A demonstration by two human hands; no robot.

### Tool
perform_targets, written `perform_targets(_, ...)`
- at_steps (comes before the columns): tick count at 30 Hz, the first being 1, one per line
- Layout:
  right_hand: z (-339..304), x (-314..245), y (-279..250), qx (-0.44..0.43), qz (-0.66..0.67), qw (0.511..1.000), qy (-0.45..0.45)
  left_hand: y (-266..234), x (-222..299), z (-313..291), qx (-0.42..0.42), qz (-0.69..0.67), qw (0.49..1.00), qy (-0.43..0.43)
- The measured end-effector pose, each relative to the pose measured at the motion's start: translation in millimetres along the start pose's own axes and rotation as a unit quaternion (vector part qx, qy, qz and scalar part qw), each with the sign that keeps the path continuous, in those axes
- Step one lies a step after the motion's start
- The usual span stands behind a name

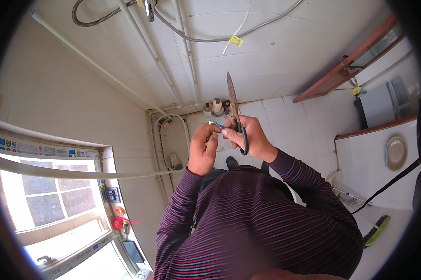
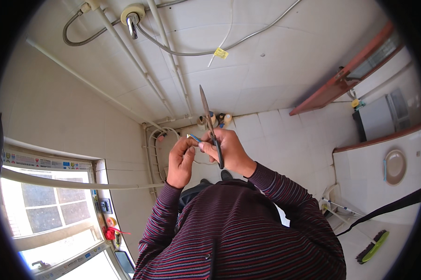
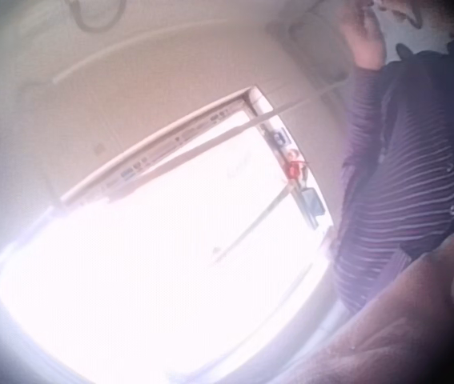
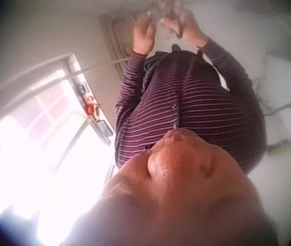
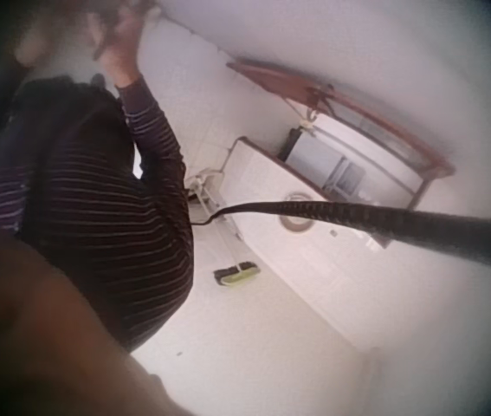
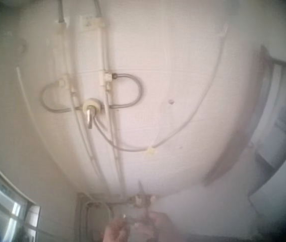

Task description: The person strips the outer insulation from a white electrical cable using scissors, then twists the exposed inner wires together and wraps the joint with yellow electrical tape.

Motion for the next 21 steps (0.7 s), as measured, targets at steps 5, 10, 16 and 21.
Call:
perform_targets(5, 6.8, -9.2, -0.8, -0.017, 0.012, 1.000, 0.018, 1.3, 4.0, -5.9, 0.091, -0.136, 0.987, -0.002)
perform_targets(10, 9.8, -25.4, 1.7, -0.025, 0.036, 0.999, 0.025, 3.8, -1.8, -4.5, 0.073, -0.114, 0.989, -0.056)
perform_targets(16, 22.3, -29.0, 9.2, -0.051, 0.093, 0.993, 0.053, 8.2, 2.7, -3.4, 0.036, -0.171, 0.980, -0.091)
perform_targets(21, 22.6, -27.8, 9.5, -0.057, 0.138, 0.988, 0.026, 9.0, -0.3, -4.7, 0.060, -0.272, 0.950, -0.139)
Point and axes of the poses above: each hand's wrist, its own z-axis towards the middle knuckle, its own y-axis out of the palm, x = y × z, the point moved 10 cm from there along z, towards the middle knuckle, and after that the axes turned 8 degrees about z, right-handed, at the moved point
